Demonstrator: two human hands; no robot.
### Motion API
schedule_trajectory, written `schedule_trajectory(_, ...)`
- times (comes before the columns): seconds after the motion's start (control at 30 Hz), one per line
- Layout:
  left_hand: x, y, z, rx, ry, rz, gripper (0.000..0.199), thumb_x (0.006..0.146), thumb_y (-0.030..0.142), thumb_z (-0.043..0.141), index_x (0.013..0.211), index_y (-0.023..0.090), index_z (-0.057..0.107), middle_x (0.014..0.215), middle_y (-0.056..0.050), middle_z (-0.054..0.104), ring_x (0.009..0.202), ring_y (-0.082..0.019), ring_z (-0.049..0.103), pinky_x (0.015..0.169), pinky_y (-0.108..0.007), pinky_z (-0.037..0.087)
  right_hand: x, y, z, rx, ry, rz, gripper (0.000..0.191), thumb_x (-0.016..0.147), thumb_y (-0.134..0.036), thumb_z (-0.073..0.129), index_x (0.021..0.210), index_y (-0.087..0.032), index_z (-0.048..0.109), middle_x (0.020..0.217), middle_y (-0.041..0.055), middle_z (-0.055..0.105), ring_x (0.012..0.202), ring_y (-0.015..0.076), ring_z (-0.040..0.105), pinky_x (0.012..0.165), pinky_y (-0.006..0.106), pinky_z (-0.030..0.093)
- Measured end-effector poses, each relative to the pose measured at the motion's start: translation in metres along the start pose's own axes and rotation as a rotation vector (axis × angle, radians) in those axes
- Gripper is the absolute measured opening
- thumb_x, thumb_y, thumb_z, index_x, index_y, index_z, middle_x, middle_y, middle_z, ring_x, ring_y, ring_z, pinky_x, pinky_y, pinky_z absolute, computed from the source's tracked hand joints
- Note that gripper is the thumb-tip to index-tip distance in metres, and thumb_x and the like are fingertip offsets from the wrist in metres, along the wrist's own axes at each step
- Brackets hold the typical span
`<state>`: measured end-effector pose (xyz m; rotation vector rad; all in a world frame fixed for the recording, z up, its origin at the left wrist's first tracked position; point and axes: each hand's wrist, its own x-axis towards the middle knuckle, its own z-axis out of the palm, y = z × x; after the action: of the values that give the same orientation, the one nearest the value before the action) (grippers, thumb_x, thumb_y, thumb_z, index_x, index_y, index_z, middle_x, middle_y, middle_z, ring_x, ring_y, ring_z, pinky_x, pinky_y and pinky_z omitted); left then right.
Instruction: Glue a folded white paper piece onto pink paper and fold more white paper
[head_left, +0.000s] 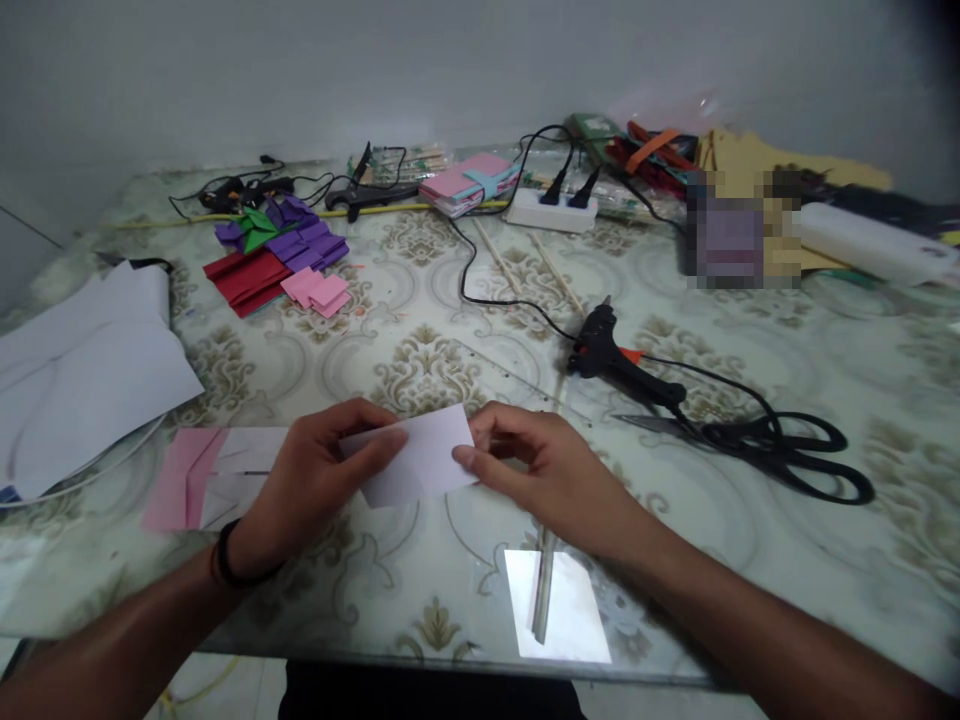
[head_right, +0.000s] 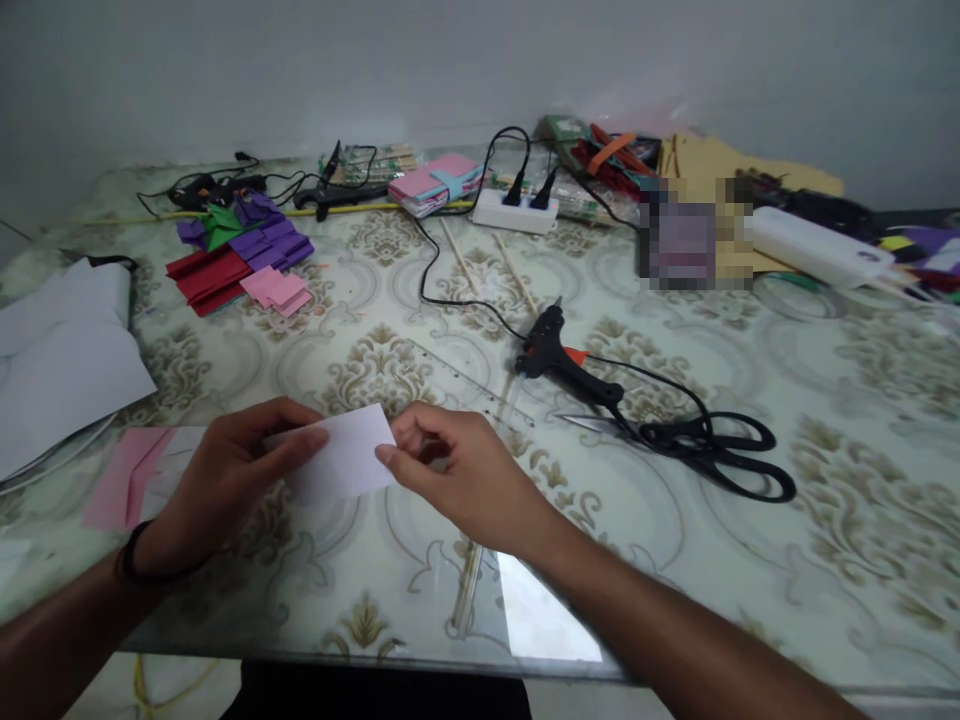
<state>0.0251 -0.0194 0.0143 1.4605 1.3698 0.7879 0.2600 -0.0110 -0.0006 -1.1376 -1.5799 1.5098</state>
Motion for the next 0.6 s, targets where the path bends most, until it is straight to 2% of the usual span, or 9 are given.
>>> schedule_trajectory(0.13, -0.0002, -0.0013, 0.0031, -0.024, -0.178, -0.055, 0.028, 0.090, 0.044, 0.072, 0.085, 0.017, 0.070, 0.076, 0.000, 0.067, 0.065, -0.011, 0.056, 0.057, -0.022, 0.042, 0.0000, -0.0015, -0.0025, -0.030, 0.083, -0.009, 0.022, 0.089, -0.037, 0.069, 0.078, -0.021, 0.062, 0.071, -0.0021, 0.058, 0.064, 0.0120, 0.052, 0.059, 0.025, 0.043)
schedule_trajectory(0.23, 0.0001, -0.0031, 0.0046, -0.002, -0.252, -0.050, 0.028, 0.092, 0.042, 0.068, 0.085, 0.016, 0.070, 0.076, -0.001, 0.067, 0.065, -0.012, 0.056, 0.058, -0.022, 0.042, -0.0008, -0.0035, -0.0031, -0.056, 0.109, -0.028, 0.019, 0.089, -0.036, 0.069, 0.080, -0.021, 0.064, 0.072, -0.0017, 0.058, 0.065, 0.0127, 0.054, 0.059, 0.026, 0.044)
schedule_trajectory(0.3, 0.0006, -0.0038, 0.0054, -0.002, -0.244, -0.047, 0.027, 0.093, 0.042, 0.068, 0.086, 0.016, 0.070, 0.076, -0.001, 0.067, 0.066, -0.012, 0.057, 0.058, -0.022, 0.042, -0.0019, -0.0038, -0.0020, -0.072, 0.092, -0.024, 0.018, 0.090, -0.037, 0.068, 0.082, -0.021, 0.065, 0.073, -0.0010, 0.061, 0.066, 0.0134, 0.056, 0.059, 0.026, 0.045)
schedule_trajectory(0.47, 0.0017, -0.0024, 0.0068, -0.051, -0.139, -0.055, 0.027, 0.091, 0.043, 0.070, 0.086, 0.016, 0.068, 0.073, 0.001, 0.065, 0.062, -0.010, 0.053, 0.054, -0.020, 0.039, -0.0041, 0.0004, 0.0014, -0.077, -0.007, 0.045, 0.019, 0.090, -0.038, 0.070, 0.086, -0.020, 0.066, 0.080, 0.0020, 0.069, 0.072, 0.0168, 0.064, 0.063, 0.028, 0.051)
schedule_trajectory(0.6, 0.0005, -0.0015, 0.0078, -0.045, -0.150, -0.044, 0.027, 0.092, 0.042, 0.069, 0.085, 0.016, 0.064, 0.066, 0.003, 0.057, 0.058, -0.009, 0.047, 0.050, -0.019, 0.034, -0.0038, 0.0045, 0.0022, -0.074, -0.021, 0.067, 0.020, 0.091, -0.038, 0.069, 0.091, -0.019, 0.068, 0.082, 0.0029, 0.070, 0.072, 0.0168, 0.064, 0.063, 0.029, 0.052)
